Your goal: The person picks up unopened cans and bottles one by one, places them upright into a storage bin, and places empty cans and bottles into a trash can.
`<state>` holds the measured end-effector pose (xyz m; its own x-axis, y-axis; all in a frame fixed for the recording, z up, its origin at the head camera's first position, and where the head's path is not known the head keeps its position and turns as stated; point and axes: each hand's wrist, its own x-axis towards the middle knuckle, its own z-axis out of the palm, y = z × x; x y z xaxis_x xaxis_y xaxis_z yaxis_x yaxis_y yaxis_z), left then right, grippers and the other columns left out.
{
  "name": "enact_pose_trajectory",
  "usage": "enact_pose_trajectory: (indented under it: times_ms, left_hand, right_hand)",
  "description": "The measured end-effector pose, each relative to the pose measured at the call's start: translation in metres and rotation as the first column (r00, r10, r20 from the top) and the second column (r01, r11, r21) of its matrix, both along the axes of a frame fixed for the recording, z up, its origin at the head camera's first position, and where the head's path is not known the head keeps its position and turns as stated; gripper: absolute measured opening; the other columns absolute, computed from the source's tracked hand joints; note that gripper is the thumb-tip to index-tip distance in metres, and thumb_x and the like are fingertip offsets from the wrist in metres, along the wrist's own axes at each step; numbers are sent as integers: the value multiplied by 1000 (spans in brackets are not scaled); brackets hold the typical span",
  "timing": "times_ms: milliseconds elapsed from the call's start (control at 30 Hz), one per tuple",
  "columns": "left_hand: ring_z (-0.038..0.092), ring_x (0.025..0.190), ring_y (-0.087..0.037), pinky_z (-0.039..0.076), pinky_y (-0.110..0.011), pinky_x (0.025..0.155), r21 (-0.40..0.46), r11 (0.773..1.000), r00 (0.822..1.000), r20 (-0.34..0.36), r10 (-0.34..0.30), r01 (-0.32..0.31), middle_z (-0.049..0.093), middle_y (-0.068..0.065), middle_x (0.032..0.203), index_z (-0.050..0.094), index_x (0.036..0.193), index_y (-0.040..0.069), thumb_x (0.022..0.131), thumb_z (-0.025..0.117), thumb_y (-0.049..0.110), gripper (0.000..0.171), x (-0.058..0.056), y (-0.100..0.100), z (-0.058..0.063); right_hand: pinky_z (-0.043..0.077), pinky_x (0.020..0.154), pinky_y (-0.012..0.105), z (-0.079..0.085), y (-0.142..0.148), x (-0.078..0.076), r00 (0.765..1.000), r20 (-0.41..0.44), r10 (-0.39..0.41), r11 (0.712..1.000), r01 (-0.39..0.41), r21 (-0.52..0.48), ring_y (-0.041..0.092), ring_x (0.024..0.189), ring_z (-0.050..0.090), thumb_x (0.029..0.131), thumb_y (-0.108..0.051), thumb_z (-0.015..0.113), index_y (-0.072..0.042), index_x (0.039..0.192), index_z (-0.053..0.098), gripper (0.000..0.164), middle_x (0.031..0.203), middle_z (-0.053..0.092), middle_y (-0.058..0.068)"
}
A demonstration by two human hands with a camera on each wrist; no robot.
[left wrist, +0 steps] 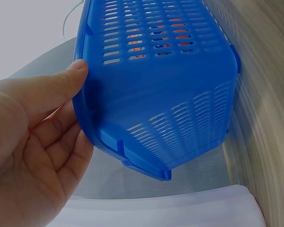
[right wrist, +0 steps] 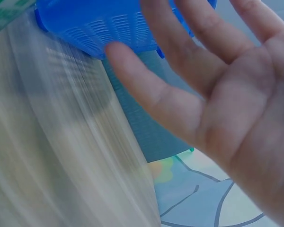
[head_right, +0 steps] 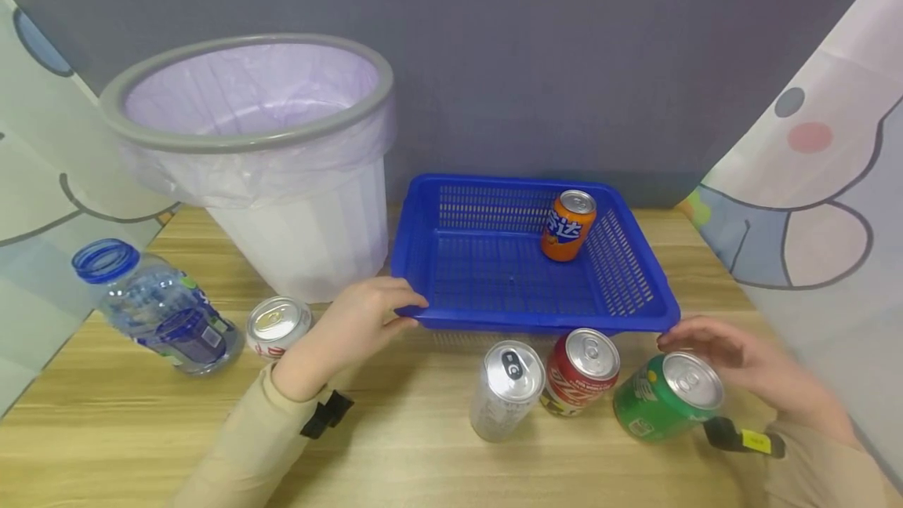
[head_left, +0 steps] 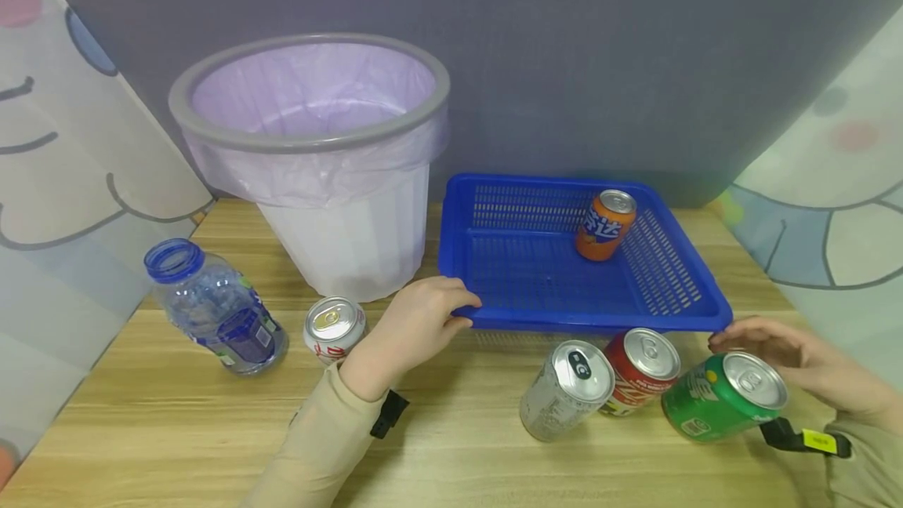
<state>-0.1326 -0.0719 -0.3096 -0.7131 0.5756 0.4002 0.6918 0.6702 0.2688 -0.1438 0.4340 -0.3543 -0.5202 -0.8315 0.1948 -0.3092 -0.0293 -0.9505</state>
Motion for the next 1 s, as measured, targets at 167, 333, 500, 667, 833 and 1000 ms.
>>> enact_pose_trajectory:
  times_ms: [167,333,500,667,833,1000]
  left_hand:
    - [66,88,-15,54,-29,79,1,1000,1000,-2,-3,3,69,2,92,73,98,10,79,75,11,19,-1,0,-2]
    - [66,89,-15,54,-29,80,2,1000,1000,-8,-1,1,69,2,92,73,98,11,79,75,11,19,-1,0,-2]
    - [65,89,-15,54,-29,80,1,1000,1000,-9,-1,1,69,2,91,73,98,11,79,75,11,19,-1,0,-1]
    - [66,89,-15,54,-29,80,6,1000,1000,-16,0,0,70,2,92,73,98,11,79,75,11,19,-1,0,-2]
    - [66,90,-16,54,-30,81,4,1000,1000,-19,1,-1,70,1,93,73,98,11,79,75,12,19,-1,0,-2]
    - [66,91,-16,54,-30,81,6,1000,1000,-17,-2,2,70,1,93,73,98,10,79,76,11,19,0,0,-1]
  right_hand:
    - [47,94,27,-1,1,0,999,-34,37,999,-36,41,18,131,44,76,31,29,15,139,23,65,143,41,20]
    - [45,96,27,0,0,1,996,34,81,994,-83,69,17,134,42,73,31,27,18,140,16,70,148,36,18]
    - [46,100,35,1,0,4,940,321,115,989,-138,50,18,134,41,76,27,22,5,148,9,76,151,32,6]
    - [48,98,40,-1,3,7,891,445,90,989,-134,68,21,131,45,82,19,30,-7,151,9,78,150,35,0]
    - [51,94,36,-6,4,7,939,325,113,984,-150,91,19,131,44,79,17,39,-4,151,6,81,151,33,2]
    - [52,90,32,-6,-1,6,984,108,142,981,-155,115,17,132,43,82,12,48,7,147,7,77,153,30,6]
